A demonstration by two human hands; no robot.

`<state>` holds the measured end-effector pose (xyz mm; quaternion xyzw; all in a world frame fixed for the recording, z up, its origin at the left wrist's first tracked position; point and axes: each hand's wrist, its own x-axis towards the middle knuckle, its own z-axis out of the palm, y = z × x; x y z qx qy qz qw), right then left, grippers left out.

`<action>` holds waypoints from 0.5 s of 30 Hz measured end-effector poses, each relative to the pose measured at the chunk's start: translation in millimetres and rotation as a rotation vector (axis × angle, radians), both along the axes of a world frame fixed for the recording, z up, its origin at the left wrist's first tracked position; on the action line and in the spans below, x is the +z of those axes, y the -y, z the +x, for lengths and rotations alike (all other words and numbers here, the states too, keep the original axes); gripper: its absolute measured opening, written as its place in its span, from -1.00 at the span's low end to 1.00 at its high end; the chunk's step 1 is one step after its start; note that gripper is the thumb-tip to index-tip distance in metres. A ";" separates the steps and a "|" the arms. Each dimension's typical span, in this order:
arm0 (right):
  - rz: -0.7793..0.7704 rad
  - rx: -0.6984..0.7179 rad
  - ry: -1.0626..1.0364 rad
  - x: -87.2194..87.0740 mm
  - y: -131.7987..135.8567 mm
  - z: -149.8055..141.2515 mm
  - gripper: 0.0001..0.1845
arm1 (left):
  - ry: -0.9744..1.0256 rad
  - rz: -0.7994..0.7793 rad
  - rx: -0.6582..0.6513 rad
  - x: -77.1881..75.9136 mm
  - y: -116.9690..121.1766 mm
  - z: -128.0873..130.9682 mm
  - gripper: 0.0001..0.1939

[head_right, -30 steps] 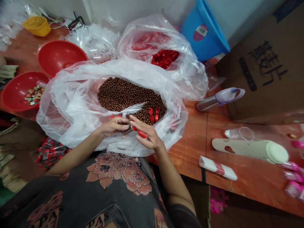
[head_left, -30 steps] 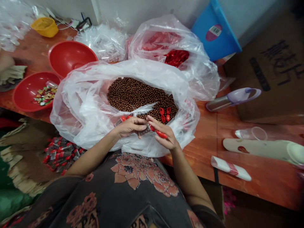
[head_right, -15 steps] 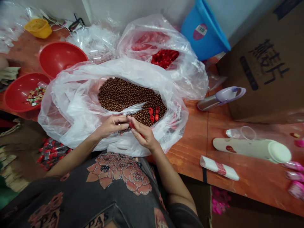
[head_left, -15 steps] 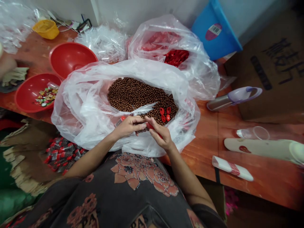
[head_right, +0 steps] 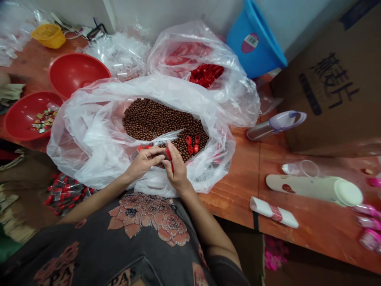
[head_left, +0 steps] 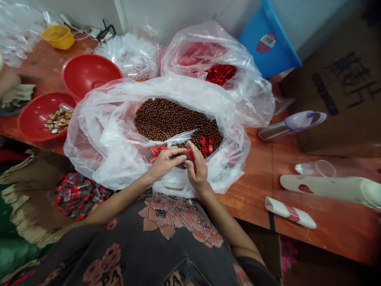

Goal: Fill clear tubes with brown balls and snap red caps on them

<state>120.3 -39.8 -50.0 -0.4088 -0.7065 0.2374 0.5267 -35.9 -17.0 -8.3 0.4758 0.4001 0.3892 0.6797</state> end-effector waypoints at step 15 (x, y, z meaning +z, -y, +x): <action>0.117 0.248 0.161 -1.9 -12.9 19.1 -0.28 | -0.037 0.066 -0.069 -1.9 1.1 -10.9 -0.68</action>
